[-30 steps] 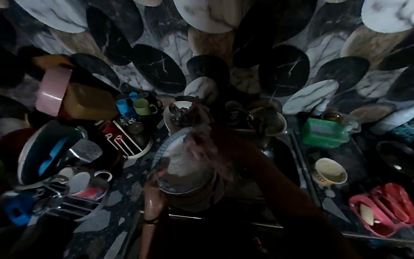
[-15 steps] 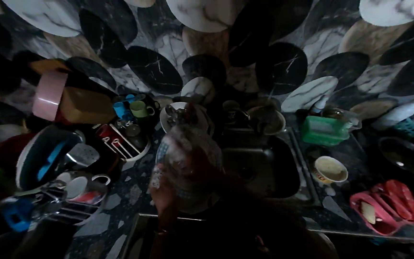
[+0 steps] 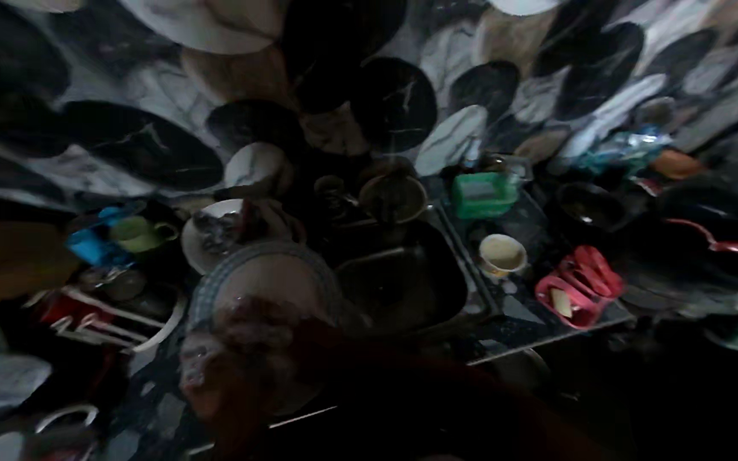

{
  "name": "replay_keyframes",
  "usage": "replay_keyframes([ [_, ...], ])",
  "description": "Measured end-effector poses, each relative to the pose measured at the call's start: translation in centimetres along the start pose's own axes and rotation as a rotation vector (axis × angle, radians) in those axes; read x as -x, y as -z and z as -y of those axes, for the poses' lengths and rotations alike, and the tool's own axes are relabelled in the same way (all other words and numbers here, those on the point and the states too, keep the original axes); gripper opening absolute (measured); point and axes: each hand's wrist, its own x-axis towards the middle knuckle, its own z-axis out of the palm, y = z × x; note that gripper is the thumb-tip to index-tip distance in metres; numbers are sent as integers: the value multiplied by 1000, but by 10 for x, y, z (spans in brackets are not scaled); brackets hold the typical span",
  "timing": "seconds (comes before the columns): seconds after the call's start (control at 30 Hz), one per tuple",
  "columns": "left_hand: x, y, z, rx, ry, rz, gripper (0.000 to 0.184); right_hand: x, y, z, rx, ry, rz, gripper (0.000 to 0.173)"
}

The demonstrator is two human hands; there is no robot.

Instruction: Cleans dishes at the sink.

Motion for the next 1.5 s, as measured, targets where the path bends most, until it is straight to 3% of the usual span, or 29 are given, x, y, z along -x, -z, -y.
replay_keyframes([
  [0.03, 0, -7, 4, 46, -28, -2, 46, 14, 20, -5, -7, -144, 89, 47],
  [0.07, 2, -15, 10, 78, -81, -17, 47, 29, 29, -27, 1, -186, 47, 43],
  [0.13, 11, -34, 10, 54, -178, 69, 51, 53, 45, -83, 72, -75, -247, 39],
  [0.17, 19, -47, 0, 64, -171, 114, 50, 67, 60, -103, 67, -110, -374, 38],
  [0.27, 45, -86, -25, 34, -125, 243, 49, 130, 114, -144, -25, -455, -559, 37],
  [0.33, 58, -117, -30, -73, -120, 316, 49, 178, 140, -185, -18, -755, -487, 40],
  [0.4, 65, -154, -43, -202, -80, 389, 46, 220, 154, -218, 38, -1038, -250, 54],
  [0.5, 80, -217, -58, -239, 47, 503, 46, 265, 156, -246, 78, -1168, -104, 56],
  [0.6, 93, -282, -47, -169, 35, 537, 45, 288, 154, -261, 115, -1138, -95, 52],
  [0.77, 127, -351, -80, -131, 133, 663, 42, 319, 158, -264, 95, -1011, 6, 49],
  [0.87, 142, -380, -92, -158, 180, 693, 43, 357, 151, -265, 56, -873, -61, 42],
  [1.0, 155, -417, -77, -119, 135, 712, 44, 378, 168, -258, -39, -885, -105, 38],
  [1.07, 161, -433, -73, -222, 66, 709, 46, 378, 183, -260, -106, -902, -241, 35],
  [1.13, 165, -443, -71, -390, -47, 699, 51, 368, 207, -262, -195, -957, -424, 29],
  [1.23, 170, -454, -70, -396, -43, 719, 55, 346, 253, -270, -349, -1002, -615, 27],
  [1.33, 172, -450, -80, -551, -104, 691, 57, 316, 285, -298, -533, -830, -823, 27],
  [1.4, 172, -451, -80, -600, -155, 664, 58, 285, 303, -322, -530, -799, -849, 31],
  [1.5, 167, -454, -76, -619, -192, 659, 58, 226, 326, -360, -287, -827, -767, 35],
])
